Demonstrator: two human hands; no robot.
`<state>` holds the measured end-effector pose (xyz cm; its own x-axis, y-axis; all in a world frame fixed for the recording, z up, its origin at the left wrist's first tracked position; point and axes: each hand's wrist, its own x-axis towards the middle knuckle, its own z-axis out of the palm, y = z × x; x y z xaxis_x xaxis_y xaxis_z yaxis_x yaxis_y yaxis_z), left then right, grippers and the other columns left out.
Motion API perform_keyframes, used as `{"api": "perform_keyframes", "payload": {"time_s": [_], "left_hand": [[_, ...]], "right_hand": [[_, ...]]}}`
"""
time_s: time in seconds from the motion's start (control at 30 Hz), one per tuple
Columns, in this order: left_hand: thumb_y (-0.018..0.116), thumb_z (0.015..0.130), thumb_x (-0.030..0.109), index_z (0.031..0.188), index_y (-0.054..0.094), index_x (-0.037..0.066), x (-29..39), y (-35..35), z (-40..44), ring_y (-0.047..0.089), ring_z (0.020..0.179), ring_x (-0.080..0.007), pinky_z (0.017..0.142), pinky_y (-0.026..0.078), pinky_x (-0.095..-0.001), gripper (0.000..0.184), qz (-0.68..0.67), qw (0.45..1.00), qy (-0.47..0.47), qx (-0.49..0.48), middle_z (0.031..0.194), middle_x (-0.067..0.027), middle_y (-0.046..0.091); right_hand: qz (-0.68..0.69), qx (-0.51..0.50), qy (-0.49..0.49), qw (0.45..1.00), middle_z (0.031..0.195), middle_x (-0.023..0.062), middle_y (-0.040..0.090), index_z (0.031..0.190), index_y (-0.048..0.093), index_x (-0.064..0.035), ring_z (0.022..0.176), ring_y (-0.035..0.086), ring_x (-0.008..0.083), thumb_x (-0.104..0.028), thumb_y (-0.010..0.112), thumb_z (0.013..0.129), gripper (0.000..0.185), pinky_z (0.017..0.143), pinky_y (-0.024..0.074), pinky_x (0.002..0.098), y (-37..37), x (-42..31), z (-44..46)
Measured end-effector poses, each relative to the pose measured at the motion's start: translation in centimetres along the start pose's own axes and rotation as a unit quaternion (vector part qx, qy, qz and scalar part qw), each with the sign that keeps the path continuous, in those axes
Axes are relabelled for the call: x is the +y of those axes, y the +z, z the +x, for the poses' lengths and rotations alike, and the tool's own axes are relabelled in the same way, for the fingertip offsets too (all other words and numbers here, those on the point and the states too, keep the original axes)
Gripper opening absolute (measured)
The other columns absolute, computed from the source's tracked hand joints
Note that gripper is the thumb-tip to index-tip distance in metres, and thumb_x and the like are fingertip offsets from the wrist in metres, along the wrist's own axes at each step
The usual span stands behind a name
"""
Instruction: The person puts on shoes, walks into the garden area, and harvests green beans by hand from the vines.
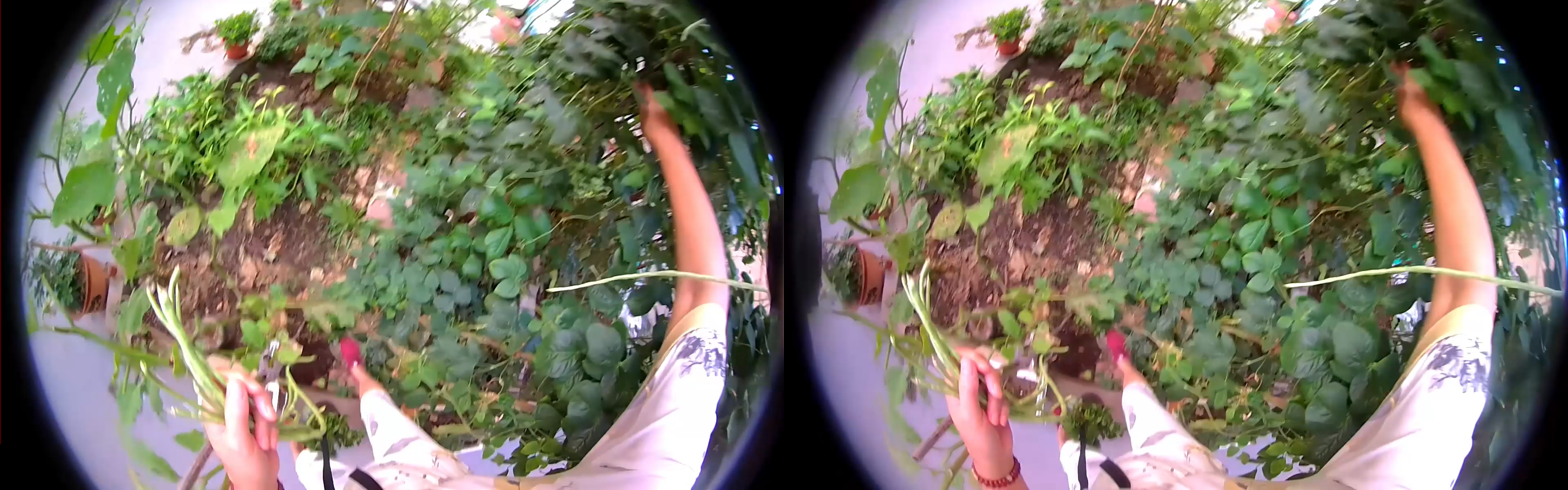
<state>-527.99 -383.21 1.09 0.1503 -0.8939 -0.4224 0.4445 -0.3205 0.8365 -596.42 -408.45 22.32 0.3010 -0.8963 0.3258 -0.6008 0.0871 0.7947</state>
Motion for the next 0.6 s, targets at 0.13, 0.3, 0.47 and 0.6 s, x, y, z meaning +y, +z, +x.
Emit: {"api": "perform_keyframes", "payload": {"time_s": [0.13, 0.3, 0.47, 0.6], "left_hand": [[0.042, 0.101, 0.023, 0.092, 0.049, 0.007, -0.4, 0.0, 0.0, 0.024, 0.039, -0.0005, 0.033, 0.020, -0.0158, 0.019, 0.030, 1.000, 0.004, 0.008, 0.067, 0.0015, 0.046], [0.043, 0.101, 0.019, 0.094, 0.050, 0.007, -1.5, 0.8, 0.0, 0.026, 0.038, -0.0021, 0.033, 0.021, -0.0168, 0.016, 0.070, 0.996, 0.034, 0.038, 0.066, -0.0019, 0.050], [0.043, 0.101, 0.021, 0.095, 0.050, 0.008, -2.0, 1.1, 0.3, 0.025, 0.040, -0.0009, 0.034, 0.020, -0.0158, 0.016, 0.088, 0.995, 0.011, 0.049, 0.068, 0.0015, 0.048], [0.045, 0.101, 0.024, 0.096, 0.052, 0.009, -1.7, 1.7, 1.5, 0.026, 0.043, -0.0003, 0.037, 0.019, -0.0156, 0.017, 0.078, 0.994, 0.001, 0.071, 0.069, 0.0035, 0.045]], "right_hand": [[0.034, -0.105, 0.070, 0.991, 0.138, 0.0175, 0.044, 0.135, 0.042, -0.0189, 0.111, 0.054, 0.0393, -0.012, 0.034, 0.093, 0.043, 0.095, 0.0433, 0.0466, -0.6, -0.7, 1.3], [0.025, 0.093, -0.038, 0.995, 0.127, 0.0192, 0.052, 0.114, 0.056, -0.0095, 0.106, 0.057, 0.0396, -0.013, 0.044, 0.087, 0.029, 0.087, 0.0460, 0.0493, -0.9, -2.3, 0.8], [0.078, 0.143, -0.027, 0.986, 0.121, 0.0198, 0.057, 0.100, 0.064, -0.0044, 0.101, 0.058, 0.0404, -0.012, 0.051, 0.083, 0.023, 0.082, 0.0476, 0.0514, -6.5, -7.6, 0.2], [-0.162, 0.158, -0.230, 0.946, 0.119, 0.0205, 0.057, 0.100, 0.065, -0.0043, 0.100, 0.058, 0.0393, -0.010, 0.053, 0.080, 0.024, 0.084, 0.0473, 0.0476, -5.0, -4.3, 1.8]]}}
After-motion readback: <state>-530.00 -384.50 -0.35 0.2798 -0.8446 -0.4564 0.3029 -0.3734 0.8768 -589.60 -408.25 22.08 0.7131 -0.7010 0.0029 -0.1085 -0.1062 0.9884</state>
